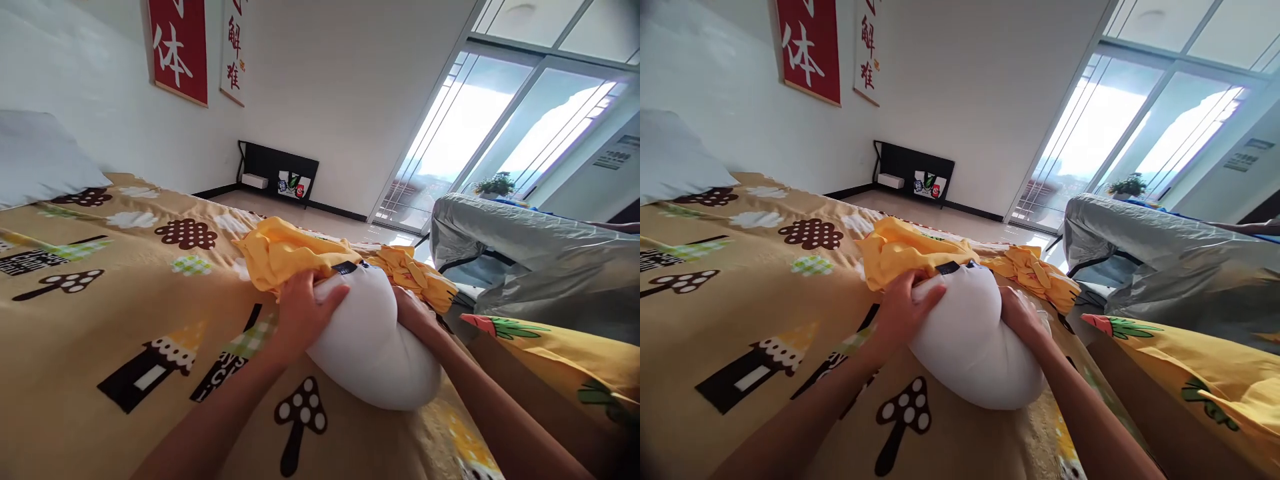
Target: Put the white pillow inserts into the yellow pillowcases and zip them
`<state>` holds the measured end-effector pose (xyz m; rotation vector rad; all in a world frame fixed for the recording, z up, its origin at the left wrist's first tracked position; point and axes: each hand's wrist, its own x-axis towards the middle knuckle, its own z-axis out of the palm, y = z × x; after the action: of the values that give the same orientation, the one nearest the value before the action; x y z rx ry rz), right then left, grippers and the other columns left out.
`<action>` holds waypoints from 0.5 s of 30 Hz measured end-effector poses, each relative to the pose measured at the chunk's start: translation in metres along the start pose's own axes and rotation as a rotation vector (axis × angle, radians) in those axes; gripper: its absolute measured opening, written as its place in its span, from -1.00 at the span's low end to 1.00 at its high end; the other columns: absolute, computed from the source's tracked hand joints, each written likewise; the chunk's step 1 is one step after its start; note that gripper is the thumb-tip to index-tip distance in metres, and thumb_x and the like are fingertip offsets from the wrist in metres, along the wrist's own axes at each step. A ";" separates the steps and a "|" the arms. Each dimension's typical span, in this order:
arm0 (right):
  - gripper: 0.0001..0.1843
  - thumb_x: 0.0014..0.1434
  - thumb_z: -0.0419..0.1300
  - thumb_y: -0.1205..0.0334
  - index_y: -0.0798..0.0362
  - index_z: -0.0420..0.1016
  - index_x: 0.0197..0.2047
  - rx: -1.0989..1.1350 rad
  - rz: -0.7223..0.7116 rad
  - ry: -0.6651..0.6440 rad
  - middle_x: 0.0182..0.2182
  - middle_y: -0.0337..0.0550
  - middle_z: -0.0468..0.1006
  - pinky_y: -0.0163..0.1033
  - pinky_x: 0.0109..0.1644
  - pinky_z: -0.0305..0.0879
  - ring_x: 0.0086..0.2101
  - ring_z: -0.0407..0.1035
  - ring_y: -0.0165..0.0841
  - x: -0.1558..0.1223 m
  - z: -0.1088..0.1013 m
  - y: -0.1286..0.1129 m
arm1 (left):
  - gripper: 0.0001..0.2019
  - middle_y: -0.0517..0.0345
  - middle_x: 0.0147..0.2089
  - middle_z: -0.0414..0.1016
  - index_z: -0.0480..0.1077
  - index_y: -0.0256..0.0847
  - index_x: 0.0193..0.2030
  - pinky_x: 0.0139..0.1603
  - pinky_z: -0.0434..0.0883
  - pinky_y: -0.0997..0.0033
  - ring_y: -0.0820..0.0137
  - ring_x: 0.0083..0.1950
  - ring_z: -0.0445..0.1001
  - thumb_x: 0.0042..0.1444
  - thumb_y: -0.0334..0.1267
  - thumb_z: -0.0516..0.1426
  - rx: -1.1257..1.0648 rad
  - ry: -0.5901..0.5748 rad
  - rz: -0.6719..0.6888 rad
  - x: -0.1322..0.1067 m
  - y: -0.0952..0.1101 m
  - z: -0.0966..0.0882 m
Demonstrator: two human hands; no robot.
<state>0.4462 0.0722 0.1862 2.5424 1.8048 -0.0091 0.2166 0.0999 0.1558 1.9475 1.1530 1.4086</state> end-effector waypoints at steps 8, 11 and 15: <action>-0.51 0.25 -0.11 0.22 -0.07 0.36 0.19 -0.041 -0.041 0.303 -0.18 -0.02 0.58 -0.22 -0.29 0.17 -0.24 0.45 -0.15 -0.022 -0.002 -0.049 | -0.64 -0.07 -0.15 0.53 0.34 -0.24 -0.05 -0.16 0.35 0.28 0.11 -0.09 0.50 -0.06 -0.35 0.15 0.293 -0.396 -0.203 0.006 -0.042 -0.034; -0.45 0.32 -0.18 0.16 -0.06 0.09 0.36 0.017 -0.191 0.519 -0.04 -0.02 0.50 -0.21 -0.24 0.25 -0.17 0.43 -0.18 -0.039 0.000 -0.066 | -0.61 -0.03 -0.16 0.53 0.33 -0.23 -0.11 -0.19 0.36 0.31 0.14 -0.11 0.49 -0.16 -0.49 0.12 0.254 -0.342 -0.273 -0.011 -0.055 -0.044; -0.40 0.33 -0.16 -0.08 -0.15 0.00 0.38 0.042 -0.618 0.507 0.10 -0.03 0.36 -0.18 -0.10 0.29 -0.06 0.37 -0.18 -0.058 0.000 -0.072 | -0.73 0.11 -0.23 0.54 0.35 -0.18 -0.21 -0.22 0.40 0.34 0.20 -0.16 0.50 -0.14 -0.36 0.16 0.021 -0.263 -0.268 -0.032 -0.062 -0.055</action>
<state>0.3593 0.0410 0.1861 2.0104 2.7198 0.6382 0.1402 0.1011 0.1113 1.8440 1.2500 0.9743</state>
